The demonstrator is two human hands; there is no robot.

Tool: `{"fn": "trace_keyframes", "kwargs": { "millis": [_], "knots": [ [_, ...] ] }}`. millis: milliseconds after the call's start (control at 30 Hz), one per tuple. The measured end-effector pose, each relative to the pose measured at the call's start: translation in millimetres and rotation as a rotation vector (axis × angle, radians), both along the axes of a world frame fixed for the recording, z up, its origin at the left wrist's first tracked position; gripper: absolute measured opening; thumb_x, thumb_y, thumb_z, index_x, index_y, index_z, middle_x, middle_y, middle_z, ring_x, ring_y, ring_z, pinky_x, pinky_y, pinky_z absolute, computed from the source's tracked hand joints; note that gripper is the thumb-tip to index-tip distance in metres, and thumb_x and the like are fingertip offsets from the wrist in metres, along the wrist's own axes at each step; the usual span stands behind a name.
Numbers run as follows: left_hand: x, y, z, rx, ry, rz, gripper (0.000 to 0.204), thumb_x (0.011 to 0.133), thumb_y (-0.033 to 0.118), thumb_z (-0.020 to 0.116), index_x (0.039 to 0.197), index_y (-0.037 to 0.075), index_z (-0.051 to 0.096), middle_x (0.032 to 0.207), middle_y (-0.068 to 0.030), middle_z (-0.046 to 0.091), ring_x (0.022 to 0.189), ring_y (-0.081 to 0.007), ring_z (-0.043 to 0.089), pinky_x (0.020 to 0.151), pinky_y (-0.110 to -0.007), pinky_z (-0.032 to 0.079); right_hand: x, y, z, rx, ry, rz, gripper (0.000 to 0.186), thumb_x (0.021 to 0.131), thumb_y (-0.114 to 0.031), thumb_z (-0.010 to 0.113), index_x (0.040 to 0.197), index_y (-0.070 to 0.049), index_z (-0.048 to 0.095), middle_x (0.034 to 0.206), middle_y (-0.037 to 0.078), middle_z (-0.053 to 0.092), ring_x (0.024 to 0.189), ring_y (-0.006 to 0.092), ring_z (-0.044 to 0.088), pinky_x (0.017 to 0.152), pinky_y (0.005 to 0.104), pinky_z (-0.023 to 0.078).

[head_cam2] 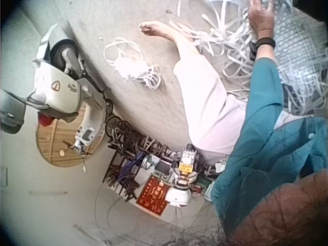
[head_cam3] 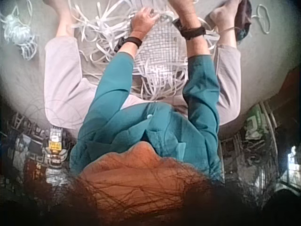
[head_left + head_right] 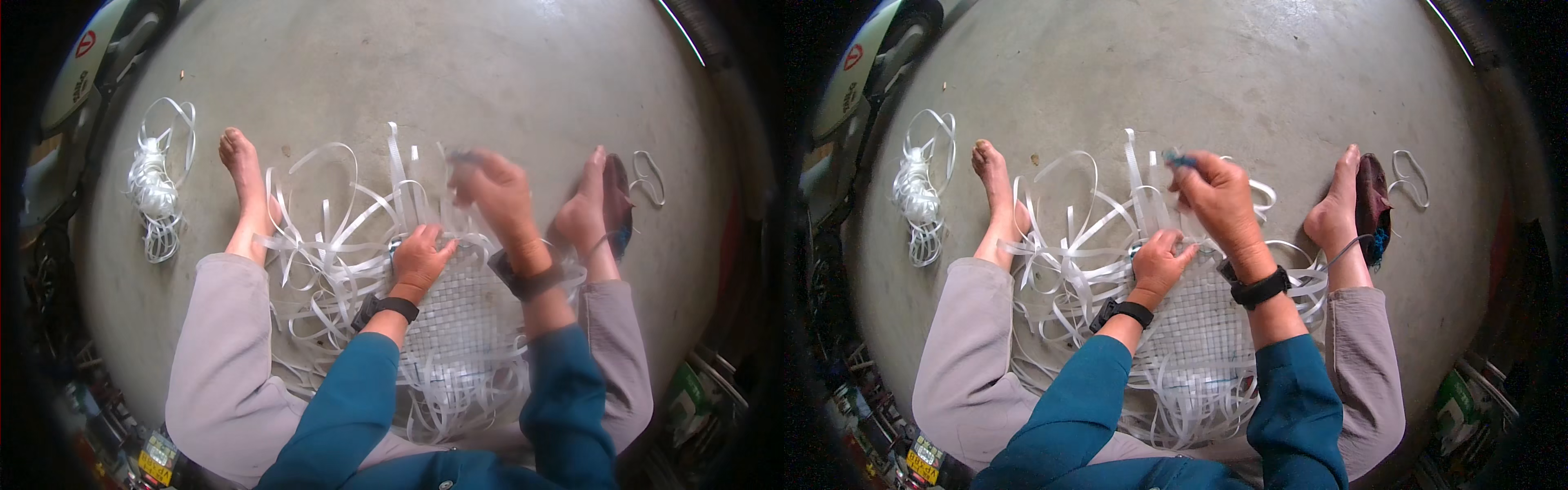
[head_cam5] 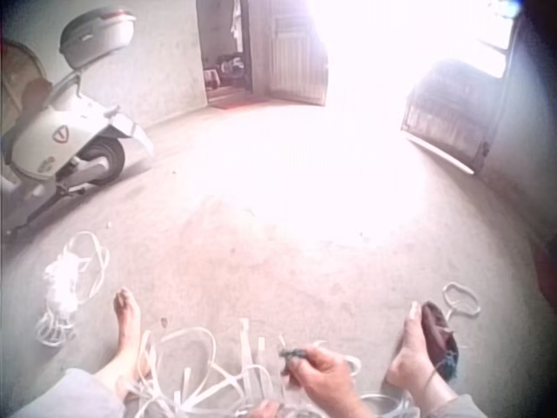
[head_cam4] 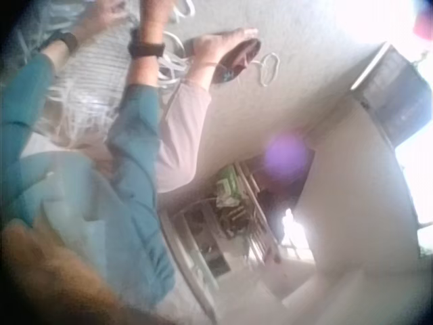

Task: The recorder is weaving a basket or container using white plastic strips while sitting on the floor.

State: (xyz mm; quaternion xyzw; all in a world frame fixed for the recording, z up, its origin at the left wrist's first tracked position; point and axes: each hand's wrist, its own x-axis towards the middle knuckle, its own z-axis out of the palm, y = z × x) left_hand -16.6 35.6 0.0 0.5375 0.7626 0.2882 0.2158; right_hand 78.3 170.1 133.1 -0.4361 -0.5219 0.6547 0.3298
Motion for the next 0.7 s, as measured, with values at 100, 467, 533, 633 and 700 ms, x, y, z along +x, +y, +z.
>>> {"fn": "trace_keyframes", "kwargs": {
  "millis": [100, 467, 533, 633, 700],
  "knots": [
    [0.0, -0.4, -2.2, 0.036, 0.026, 0.000, 0.032, 0.076, 0.035, 0.078, 0.090, 0.011, 0.064, 0.079, -0.0054, 0.061, 0.062, -0.0238, 0.059, 0.058, -0.037, 0.048, -8.2, 8.1, 17.5, 0.259, 0.080, -0.165, 0.020, 0.095, -0.011, 0.061, 0.111, 0.000, 0.067, 0.090, 0.006, 0.071, 0.071, 0.0106, 0.065, 0.061, 0.0232, 0.052],
    [2.0, 2.5, -0.3, 0.013, 0.051, -0.002, 0.031, 0.076, 0.034, 0.077, 0.089, 0.009, 0.064, 0.082, -0.0065, 0.063, 0.067, -0.0251, 0.062, 0.059, -0.038, 0.049, 41.5, -68.5, -47.5, 0.167, -0.400, 0.030, 0.018, 0.090, -0.017, 0.064, 0.088, 0.000, 0.069, 0.075, 0.013, 0.070, 0.067, 0.0208, 0.068, 0.062, 0.0344, 0.053],
    [-3.1, 0.6, -4.3, 0.036, 0.036, -0.003, 0.030, 0.076, 0.032, 0.078, 0.089, 0.010, 0.063, 0.079, -0.0052, 0.063, 0.063, -0.0226, 0.060, 0.056, -0.036, 0.048, 45.0, -96.3, -72.1, 0.237, -0.568, 0.108, 0.019, 0.088, -0.020, 0.065, 0.085, -0.002, 0.069, 0.075, 0.015, 0.068, 0.068, 0.0273, 0.067, 0.063, 0.0392, 0.053],
    [-3.8, 0.1, -2.1, -0.004, -0.031, 0.005, 0.029, 0.076, 0.032, 0.077, 0.089, 0.010, 0.064, 0.077, -0.0043, 0.063, 0.062, -0.0226, 0.060, 0.056, -0.036, 0.048, 49.4, -121.8, -80.8, 0.259, -0.808, 0.289, 0.021, 0.086, -0.025, 0.065, 0.080, -0.005, 0.070, 0.076, 0.019, 0.067, 0.071, 0.0372, 0.065, 0.064, 0.0469, 0.052],
    [-2.1, 0.7, -0.4, 0.000, -0.024, 0.004, 0.029, 0.075, 0.031, 0.078, 0.089, 0.010, 0.064, 0.076, -0.0040, 0.062, 0.062, -0.0223, 0.060, 0.056, -0.035, 0.048, 49.7, -130.8, -87.3, 0.244, -0.914, 0.385, 0.019, 0.086, -0.026, 0.065, 0.084, -0.008, 0.070, 0.075, 0.019, 0.067, 0.070, 0.0396, 0.065, 0.063, 0.0491, 0.051]
  ]
}}
